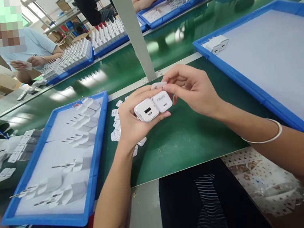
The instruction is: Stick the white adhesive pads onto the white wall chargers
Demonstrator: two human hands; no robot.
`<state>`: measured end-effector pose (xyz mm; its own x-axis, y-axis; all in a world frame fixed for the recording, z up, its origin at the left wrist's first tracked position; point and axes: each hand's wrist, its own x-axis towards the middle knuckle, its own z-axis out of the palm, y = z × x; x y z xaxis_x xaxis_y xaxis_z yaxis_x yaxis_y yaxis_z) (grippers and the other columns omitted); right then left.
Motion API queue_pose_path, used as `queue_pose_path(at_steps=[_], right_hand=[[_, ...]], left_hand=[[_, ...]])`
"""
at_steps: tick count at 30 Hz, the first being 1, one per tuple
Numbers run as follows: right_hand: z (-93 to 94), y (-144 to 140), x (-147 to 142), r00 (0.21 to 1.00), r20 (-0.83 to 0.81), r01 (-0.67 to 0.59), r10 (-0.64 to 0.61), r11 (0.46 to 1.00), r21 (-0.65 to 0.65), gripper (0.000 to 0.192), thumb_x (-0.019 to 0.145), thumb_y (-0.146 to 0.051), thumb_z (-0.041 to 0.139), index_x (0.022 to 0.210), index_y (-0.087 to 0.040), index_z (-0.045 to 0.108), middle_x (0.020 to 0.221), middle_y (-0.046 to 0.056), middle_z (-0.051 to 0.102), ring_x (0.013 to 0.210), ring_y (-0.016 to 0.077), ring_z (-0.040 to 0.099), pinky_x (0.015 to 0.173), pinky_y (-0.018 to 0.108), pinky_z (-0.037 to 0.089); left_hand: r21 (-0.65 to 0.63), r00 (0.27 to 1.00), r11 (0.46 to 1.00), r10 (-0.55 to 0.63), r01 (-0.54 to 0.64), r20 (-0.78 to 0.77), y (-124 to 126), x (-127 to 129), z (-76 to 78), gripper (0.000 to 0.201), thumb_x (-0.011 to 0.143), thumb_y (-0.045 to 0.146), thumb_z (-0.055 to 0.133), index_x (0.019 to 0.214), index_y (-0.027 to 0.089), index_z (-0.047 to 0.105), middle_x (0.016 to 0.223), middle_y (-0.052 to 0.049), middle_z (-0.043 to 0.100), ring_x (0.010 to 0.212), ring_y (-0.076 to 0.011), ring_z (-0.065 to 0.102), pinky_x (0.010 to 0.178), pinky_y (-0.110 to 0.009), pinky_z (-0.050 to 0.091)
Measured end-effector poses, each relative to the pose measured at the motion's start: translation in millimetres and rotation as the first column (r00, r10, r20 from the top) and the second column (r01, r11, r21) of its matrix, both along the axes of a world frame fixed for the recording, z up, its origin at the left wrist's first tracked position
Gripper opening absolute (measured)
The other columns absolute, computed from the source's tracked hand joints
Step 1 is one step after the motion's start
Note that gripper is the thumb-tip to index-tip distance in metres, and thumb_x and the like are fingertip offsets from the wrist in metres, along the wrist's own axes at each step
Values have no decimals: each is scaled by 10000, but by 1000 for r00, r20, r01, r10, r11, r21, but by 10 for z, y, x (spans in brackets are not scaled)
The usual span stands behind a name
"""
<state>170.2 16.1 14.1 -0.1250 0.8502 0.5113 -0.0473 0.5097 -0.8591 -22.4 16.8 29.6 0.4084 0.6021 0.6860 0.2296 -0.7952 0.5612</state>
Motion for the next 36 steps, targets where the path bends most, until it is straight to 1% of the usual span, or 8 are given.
queue_pose_path(at_steps=[4, 7, 10, 13, 15, 18, 25, 36], right_hand=[[30, -10, 19, 998, -31, 49, -49, 999, -19, 186, 895, -320, 722, 762, -208, 654, 719, -3, 617, 637, 127, 582, 538, 267, 484], [94, -54, 44, 989, -127, 69, -81, 993, -98, 177, 866, -286, 753, 731, -203, 673, 682, -6, 612, 568, 104, 526, 508, 263, 440], [137, -141, 11, 963, -260, -144, 70, 951, -275, 190, 832, -299, 784, 710, -188, 690, 660, -6, 619, 513, 82, 477, 457, 247, 374], [132, -241, -76, 908, -357, -362, 220, 841, -403, 227, 810, -322, 805, 684, -168, 695, 654, -7, 613, 505, 64, 461, 444, 227, 325], [116, -286, -125, 887, -391, -417, 245, 788, -453, 246, 814, -323, 804, 668, -160, 690, 643, -12, 597, 513, 56, 454, 453, 218, 311], [102, -310, -154, 876, -423, -435, 233, 760, -483, 249, 828, -305, 793, 659, -158, 684, 633, -19, 575, 543, 55, 450, 491, 210, 331], [97, -337, -170, 866, -445, -449, 229, 749, -487, 209, 862, -259, 750, 686, -161, 694, 649, -16, 582, 589, 70, 460, 544, 216, 362], [87, -382, -214, 899, -386, -378, 206, 808, -451, 271, 864, -201, 730, 627, -160, 606, 602, -20, 559, 562, 79, 458, 527, 234, 333]], left_hand=[[50, 998, 997, 58, -58, -11, -2, 33, -46, 401, 755, 433, 838, 1109, 278, 732, 1199, -53, 727, 1099, -239, 696, 968, -424, 582], [147, 982, 973, 183, -176, -37, 37, 35, -110, 363, 806, 456, 788, 1111, 270, 716, 1246, -58, 697, 1121, -237, 682, 960, -422, 578], [267, 949, 913, 316, -308, 16, 86, 26, -187, 339, 867, 452, 726, 1129, 240, 690, 1186, -62, 710, 1082, -221, 691, 941, -415, 579], [353, 912, 844, 400, -403, 85, 96, 38, -247, 324, 916, 431, 665, 1150, 207, 665, 1147, -69, 713, 1055, -207, 692, 917, -394, 581], [386, 897, 813, 428, -436, 110, 77, 62, -270, 312, 937, 407, 633, 1164, 194, 653, 1154, -76, 706, 1059, -205, 689, 909, -380, 580], [417, 883, 784, 453, -460, 124, 36, 100, -287, 306, 945, 389, 616, 1176, 190, 643, 1165, -77, 700, 1066, -204, 686, 916, -371, 576], [435, 839, 740, 539, -513, 71, -8, 143, -309, 331, 968, 438, 566, 1197, 204, 611, 1187, -72, 690, 1095, -223, 678, 940, -401, 574], [416, 831, 748, 556, -517, 32, -6, 125, -337, 410, 970, 522, 527, 1233, 212, 575, 1218, -85, 665, 1159, -252, 653, 979, -431, 561]])
